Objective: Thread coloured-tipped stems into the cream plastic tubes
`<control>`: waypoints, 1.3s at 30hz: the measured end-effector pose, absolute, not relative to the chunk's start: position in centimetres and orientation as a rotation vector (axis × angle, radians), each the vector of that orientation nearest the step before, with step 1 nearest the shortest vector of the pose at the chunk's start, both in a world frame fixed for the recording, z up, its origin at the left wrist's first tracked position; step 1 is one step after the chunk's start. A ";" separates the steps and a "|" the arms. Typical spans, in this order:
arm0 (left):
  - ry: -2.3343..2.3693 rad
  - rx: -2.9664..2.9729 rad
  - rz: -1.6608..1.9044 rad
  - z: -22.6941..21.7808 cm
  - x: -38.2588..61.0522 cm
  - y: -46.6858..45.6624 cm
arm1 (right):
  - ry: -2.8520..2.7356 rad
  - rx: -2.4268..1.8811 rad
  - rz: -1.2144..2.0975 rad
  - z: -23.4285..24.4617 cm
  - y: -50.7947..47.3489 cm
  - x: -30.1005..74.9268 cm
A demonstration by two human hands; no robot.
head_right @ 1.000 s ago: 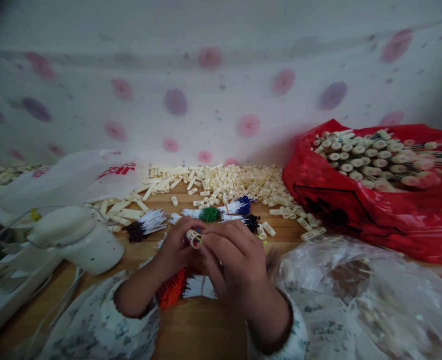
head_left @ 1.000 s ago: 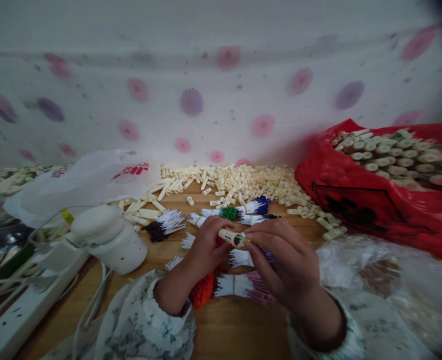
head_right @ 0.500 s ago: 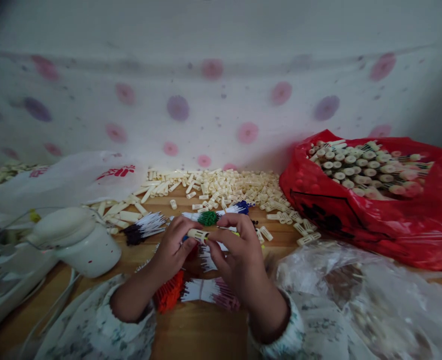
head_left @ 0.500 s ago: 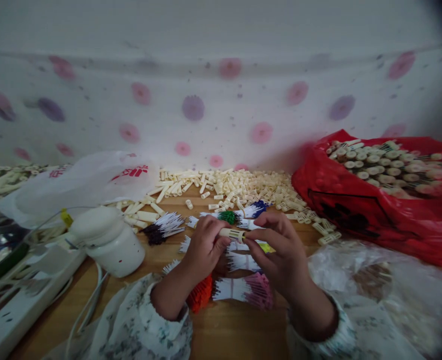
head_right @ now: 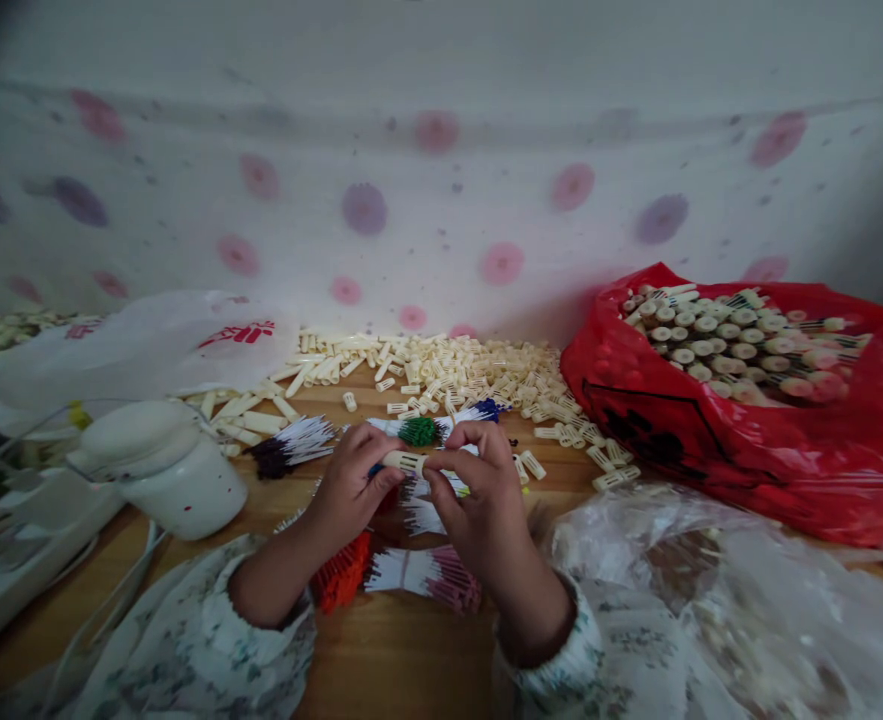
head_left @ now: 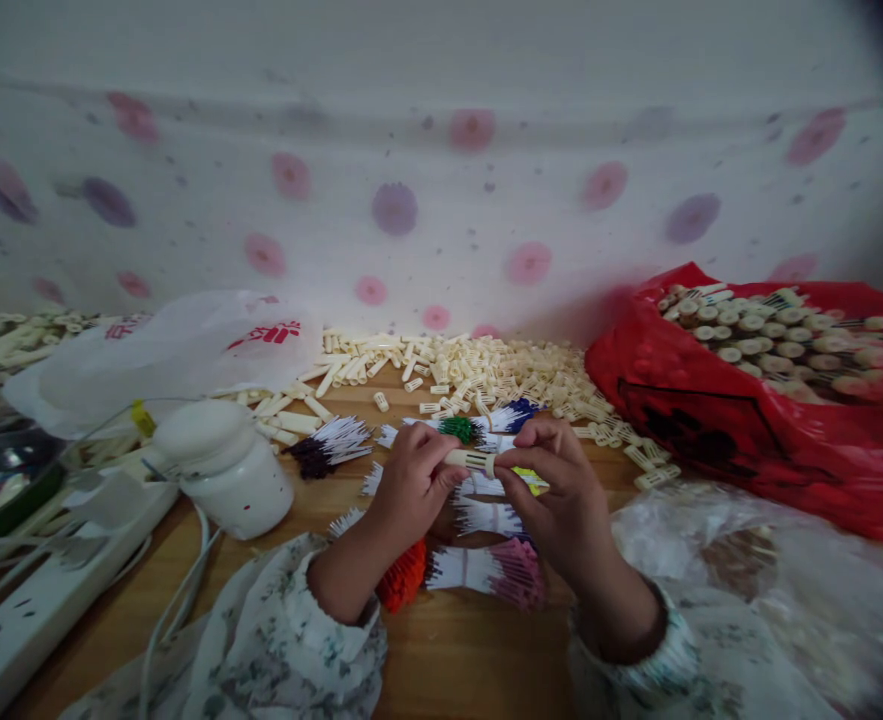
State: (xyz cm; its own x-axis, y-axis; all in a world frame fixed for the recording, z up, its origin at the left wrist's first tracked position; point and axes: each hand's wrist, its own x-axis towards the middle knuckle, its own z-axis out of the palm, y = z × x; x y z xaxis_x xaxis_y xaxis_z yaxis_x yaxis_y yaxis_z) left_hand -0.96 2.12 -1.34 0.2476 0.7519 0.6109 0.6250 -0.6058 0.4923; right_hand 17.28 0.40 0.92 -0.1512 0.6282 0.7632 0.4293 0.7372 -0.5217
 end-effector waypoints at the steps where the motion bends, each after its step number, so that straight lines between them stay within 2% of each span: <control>1: 1.319 2.361 1.289 -1.4 -1.0 2.1 | -1.789 -0.835 0.212 0.9 0.5 17.3; 15: 1.491 2.388 1.314 -1.2 -1.1 2.1 | -1.539 -0.862 0.676 0.1 0.8 17.1; 20: 1.450 2.166 1.313 -2.1 -1.3 3.0 | -1.489 -1.065 0.368 0.6 4.7 22.5; 23: 1.423 2.019 1.264 -2.4 -1.3 3.4 | -1.888 -1.358 0.222 -0.7 7.0 25.2; 30: 1.419 1.894 1.197 -2.3 -1.0 3.4 | -2.239 -1.530 0.186 -3.8 8.5 25.4; 39: 1.431 1.974 1.173 -2.5 -0.8 3.2 | -2.338 -1.630 0.056 -3.1 7.5 24.0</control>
State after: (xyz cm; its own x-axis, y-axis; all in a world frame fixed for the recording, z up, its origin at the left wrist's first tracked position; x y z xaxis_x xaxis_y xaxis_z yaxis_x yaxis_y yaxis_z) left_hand -0.83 3.24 -2.45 0.1085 0.9187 0.3797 0.5524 -0.3733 0.7453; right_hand 24.00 7.47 -3.10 -0.3178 0.9239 0.2133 0.9125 0.3591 -0.1959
